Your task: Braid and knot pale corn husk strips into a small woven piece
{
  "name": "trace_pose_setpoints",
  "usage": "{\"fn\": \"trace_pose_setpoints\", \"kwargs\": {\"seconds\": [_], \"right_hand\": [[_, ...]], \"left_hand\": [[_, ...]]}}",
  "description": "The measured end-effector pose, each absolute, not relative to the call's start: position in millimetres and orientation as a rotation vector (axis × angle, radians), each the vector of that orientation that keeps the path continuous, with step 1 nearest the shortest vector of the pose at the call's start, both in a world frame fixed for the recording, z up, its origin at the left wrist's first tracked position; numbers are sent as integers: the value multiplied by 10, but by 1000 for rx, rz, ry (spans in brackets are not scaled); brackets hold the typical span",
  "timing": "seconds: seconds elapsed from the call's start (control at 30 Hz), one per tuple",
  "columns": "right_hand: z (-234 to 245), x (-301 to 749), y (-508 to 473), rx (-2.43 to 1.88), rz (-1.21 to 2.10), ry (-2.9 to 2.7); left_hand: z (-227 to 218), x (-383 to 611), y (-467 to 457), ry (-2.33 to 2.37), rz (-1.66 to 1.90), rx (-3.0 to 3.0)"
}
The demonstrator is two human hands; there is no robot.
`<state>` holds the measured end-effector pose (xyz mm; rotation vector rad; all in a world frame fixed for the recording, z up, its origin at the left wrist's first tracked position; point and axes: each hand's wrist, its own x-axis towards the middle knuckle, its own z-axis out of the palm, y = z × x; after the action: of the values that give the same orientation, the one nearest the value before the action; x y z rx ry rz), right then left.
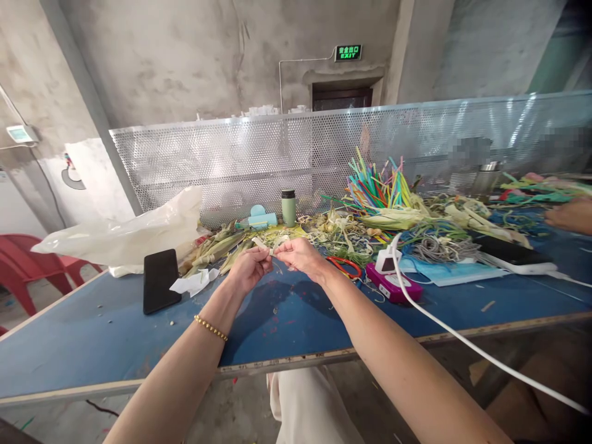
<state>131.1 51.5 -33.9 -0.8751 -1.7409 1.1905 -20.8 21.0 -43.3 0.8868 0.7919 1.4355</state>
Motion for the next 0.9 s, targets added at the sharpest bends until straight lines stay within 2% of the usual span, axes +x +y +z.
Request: {"fn": "trace_pose_setpoints", "kwargs": {"seconds": [0.5, 0.67, 0.83, 0.9], "right_hand": [[-361, 1291, 535, -951, 1010, -1799], [-388, 1309, 581, -955, 684, -1931], [-346, 1316, 580, -1003, 39, -1836], [-336, 1306, 561, -1008, -45, -1824]], "left_hand": [[-436, -196, 207, 740, 1446, 982], [-455, -220, 205, 877, 1401, 1052], [-493, -243, 261, 951, 1486, 1036], [-497, -251, 278, 946, 1530, 993]]}}
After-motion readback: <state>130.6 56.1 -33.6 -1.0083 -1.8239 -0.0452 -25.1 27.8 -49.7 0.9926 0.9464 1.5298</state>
